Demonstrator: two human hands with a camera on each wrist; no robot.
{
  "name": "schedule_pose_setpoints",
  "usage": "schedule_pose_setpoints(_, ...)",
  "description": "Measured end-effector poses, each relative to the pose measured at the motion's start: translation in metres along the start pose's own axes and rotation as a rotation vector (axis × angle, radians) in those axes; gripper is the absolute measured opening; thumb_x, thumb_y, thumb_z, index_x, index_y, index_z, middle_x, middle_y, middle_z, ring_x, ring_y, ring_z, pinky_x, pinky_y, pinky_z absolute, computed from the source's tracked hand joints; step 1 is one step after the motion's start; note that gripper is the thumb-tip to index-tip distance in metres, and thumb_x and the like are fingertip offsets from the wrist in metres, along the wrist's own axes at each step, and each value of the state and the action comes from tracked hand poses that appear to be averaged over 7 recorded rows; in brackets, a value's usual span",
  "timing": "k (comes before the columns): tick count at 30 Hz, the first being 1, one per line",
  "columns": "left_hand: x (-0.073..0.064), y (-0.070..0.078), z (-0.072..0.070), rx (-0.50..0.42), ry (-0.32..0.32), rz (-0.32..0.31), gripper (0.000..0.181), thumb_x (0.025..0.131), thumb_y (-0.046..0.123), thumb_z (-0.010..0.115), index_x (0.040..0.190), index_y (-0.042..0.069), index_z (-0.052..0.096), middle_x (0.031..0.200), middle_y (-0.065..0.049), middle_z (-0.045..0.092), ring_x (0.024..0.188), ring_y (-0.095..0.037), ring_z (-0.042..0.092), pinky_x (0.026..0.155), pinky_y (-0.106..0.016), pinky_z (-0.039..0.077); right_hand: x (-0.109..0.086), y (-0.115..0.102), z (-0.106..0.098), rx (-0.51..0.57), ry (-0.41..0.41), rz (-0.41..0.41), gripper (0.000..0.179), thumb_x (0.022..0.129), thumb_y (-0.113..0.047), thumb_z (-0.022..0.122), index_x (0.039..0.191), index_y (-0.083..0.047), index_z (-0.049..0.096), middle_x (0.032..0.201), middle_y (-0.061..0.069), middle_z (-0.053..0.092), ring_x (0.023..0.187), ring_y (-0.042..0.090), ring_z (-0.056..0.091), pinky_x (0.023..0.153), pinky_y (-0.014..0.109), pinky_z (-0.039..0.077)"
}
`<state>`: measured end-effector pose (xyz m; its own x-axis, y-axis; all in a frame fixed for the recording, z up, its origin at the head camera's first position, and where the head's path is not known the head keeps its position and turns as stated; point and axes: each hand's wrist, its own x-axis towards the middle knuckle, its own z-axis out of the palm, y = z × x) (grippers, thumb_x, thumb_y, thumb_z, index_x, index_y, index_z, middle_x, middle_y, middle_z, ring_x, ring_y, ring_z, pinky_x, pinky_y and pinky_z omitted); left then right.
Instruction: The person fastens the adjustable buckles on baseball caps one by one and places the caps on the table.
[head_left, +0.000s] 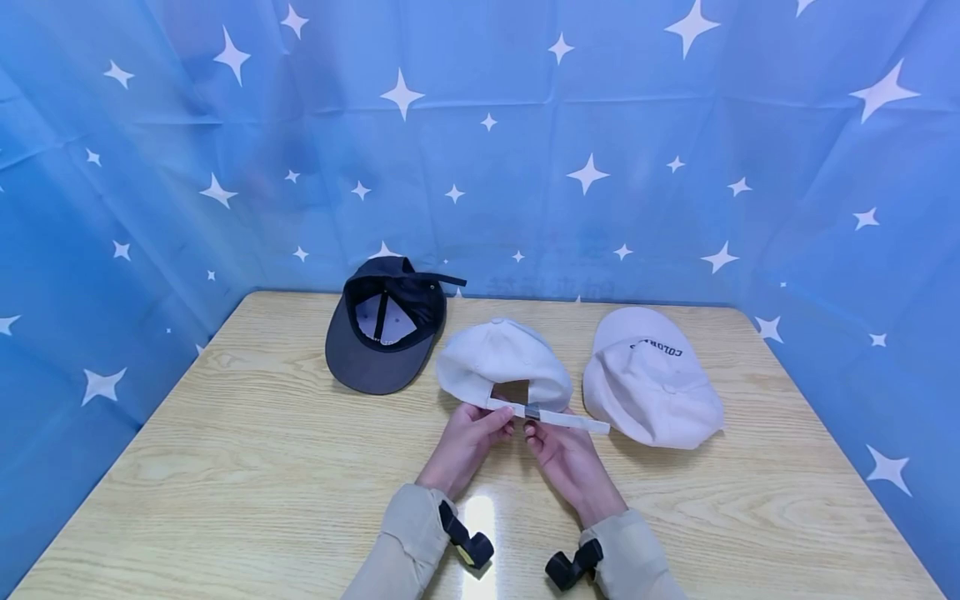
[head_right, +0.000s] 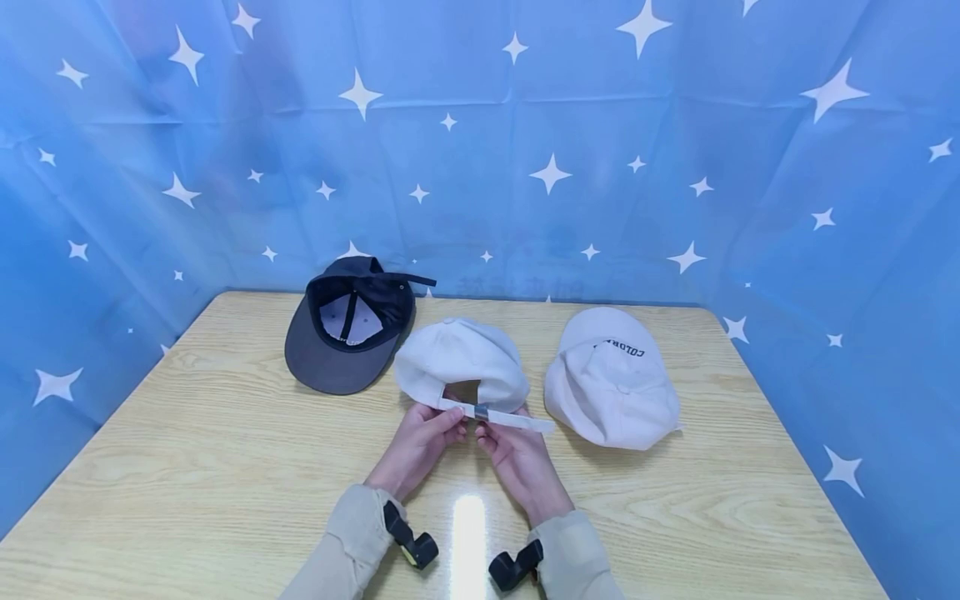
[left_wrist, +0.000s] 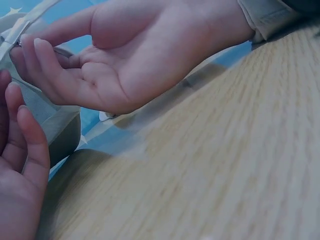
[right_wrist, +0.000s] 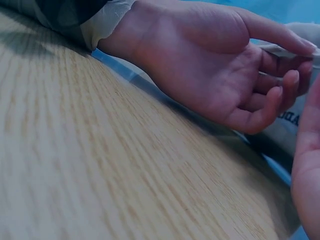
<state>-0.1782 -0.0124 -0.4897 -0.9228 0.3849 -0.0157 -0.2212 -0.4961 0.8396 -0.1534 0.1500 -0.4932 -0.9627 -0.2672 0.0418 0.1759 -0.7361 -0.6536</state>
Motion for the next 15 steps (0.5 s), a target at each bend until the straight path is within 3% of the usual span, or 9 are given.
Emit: schedule_pose_setpoints(15,0.0013,-0.0026,-0.0017,0.029,-0.003,0.002,0.019,0.078,0.017,0.068,0.09,0.005,0.059,0.086,-0.004,0.058,0.076,-0.016,0.054,0.075,-0.028,0.046,0.0018,-0.0006,0.0009,-0.068,-0.013,0.018,0.018,0.091,0.003,0.041,0.104,-0.007,0.05,0.095,0.005,0.058,0.08,0.012,0.057,0.071,0.019,0.048)
